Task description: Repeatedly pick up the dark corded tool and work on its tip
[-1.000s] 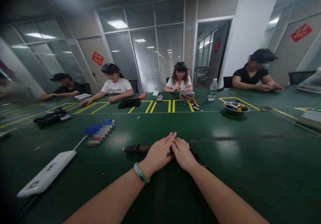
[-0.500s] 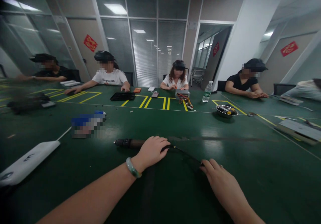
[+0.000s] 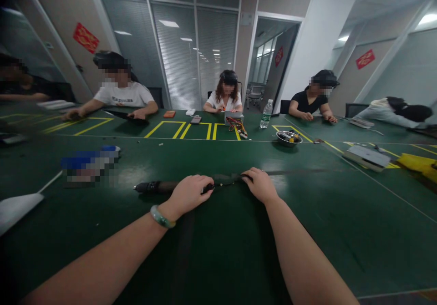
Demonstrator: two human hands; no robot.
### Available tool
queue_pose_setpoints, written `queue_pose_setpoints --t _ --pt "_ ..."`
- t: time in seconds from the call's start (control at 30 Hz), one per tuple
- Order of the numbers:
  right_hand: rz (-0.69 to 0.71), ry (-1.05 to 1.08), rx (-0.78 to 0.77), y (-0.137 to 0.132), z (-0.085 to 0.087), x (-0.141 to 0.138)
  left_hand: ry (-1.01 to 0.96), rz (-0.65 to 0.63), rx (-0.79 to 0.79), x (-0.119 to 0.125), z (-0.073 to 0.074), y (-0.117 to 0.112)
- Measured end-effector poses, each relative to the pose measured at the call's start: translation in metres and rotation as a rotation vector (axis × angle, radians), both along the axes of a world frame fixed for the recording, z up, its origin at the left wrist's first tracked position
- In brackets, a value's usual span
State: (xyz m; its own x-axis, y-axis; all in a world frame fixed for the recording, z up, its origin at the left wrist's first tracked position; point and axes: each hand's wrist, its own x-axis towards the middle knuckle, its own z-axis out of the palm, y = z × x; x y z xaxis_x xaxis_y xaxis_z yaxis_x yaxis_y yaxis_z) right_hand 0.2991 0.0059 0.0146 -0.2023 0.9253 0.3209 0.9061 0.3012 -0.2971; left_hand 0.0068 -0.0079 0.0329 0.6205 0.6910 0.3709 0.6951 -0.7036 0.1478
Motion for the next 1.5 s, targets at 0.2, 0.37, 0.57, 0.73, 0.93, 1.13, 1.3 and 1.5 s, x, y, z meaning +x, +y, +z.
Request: queue_pose_setpoints --t 0.2,0.37,0.57,0.73,0.93,1.13,1.3,1.5 --pt "0.081 0.041 -0.095 -0.012 0.020 -0.007 -0.009 0.005 -0.004 0.000 -0.001 0.002" --pt "0.085 -0.096 -0.069 -0.024 0.038 -0.042 -0.019 -0.004 0.020 0.003 0.001 0.000" --pt "0.031 -0.073 -0.299 -0.034 0.030 -0.072 -0.017 -0.012 0.031 0.008 0.000 -0.002" --pt "-0.009 -0.031 -0.195 -0.029 0.013 -0.080 -0.034 0.003 0.009 0.007 -0.004 0.001" --pt "0.055 -0.033 -0.101 -0.029 0.010 -0.084 -0.042 0.007 -0.008 0.007 -0.005 0.002" --pt "0.089 -0.083 -0.056 -0.034 0.017 -0.087 -0.048 -0.010 -0.013 0.007 -0.003 0.002" --pt "0.059 -0.103 -0.071 -0.034 0.018 -0.086 -0.055 -0.004 -0.014 0.006 -0.005 0.003" --pt "0.057 -0.006 -0.073 -0.033 0.015 -0.085 -0.076 -0.014 -0.029 0.005 -0.006 0.006"
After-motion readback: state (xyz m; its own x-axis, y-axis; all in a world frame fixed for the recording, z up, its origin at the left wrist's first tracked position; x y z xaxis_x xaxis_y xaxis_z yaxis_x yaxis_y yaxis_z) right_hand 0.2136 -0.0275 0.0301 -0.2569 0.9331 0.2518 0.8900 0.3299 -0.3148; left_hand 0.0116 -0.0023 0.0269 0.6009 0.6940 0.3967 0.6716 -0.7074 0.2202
